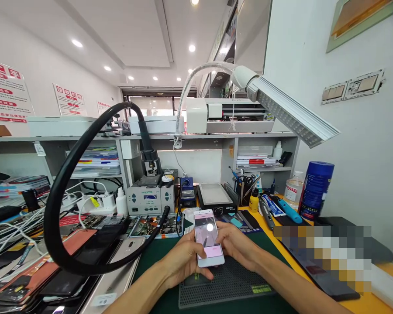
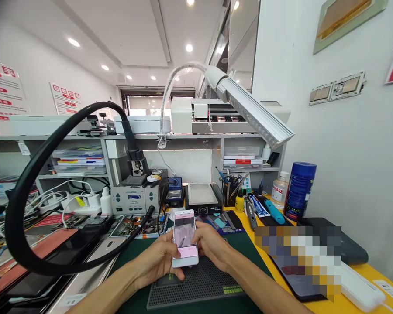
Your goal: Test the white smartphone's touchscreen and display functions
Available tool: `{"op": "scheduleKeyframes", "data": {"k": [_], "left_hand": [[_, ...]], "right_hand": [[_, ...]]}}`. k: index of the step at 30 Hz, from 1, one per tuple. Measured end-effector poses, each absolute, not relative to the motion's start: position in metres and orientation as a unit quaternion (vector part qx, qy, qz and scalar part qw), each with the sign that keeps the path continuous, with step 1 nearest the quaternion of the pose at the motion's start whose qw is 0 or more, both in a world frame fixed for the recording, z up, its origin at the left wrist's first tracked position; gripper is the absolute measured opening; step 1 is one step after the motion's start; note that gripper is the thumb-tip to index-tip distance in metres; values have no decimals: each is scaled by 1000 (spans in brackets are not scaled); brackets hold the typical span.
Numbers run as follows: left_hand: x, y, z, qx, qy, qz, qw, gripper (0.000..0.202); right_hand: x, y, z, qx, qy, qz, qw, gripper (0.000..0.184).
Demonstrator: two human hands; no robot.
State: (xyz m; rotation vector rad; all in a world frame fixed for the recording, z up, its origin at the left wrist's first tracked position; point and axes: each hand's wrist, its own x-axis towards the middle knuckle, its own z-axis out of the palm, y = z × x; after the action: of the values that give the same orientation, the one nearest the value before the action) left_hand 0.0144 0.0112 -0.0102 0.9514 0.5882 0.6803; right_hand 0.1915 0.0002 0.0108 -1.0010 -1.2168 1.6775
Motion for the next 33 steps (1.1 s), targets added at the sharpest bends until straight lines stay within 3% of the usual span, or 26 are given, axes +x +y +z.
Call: {"op": "scheduleKeyframes", "data": {"k": [33], "left_hand": [[11, 16, -8, 378, 227, 269, 856, 49]], "right_hand": [[190, 0, 9, -413, -457, 672, 411, 39]]}}
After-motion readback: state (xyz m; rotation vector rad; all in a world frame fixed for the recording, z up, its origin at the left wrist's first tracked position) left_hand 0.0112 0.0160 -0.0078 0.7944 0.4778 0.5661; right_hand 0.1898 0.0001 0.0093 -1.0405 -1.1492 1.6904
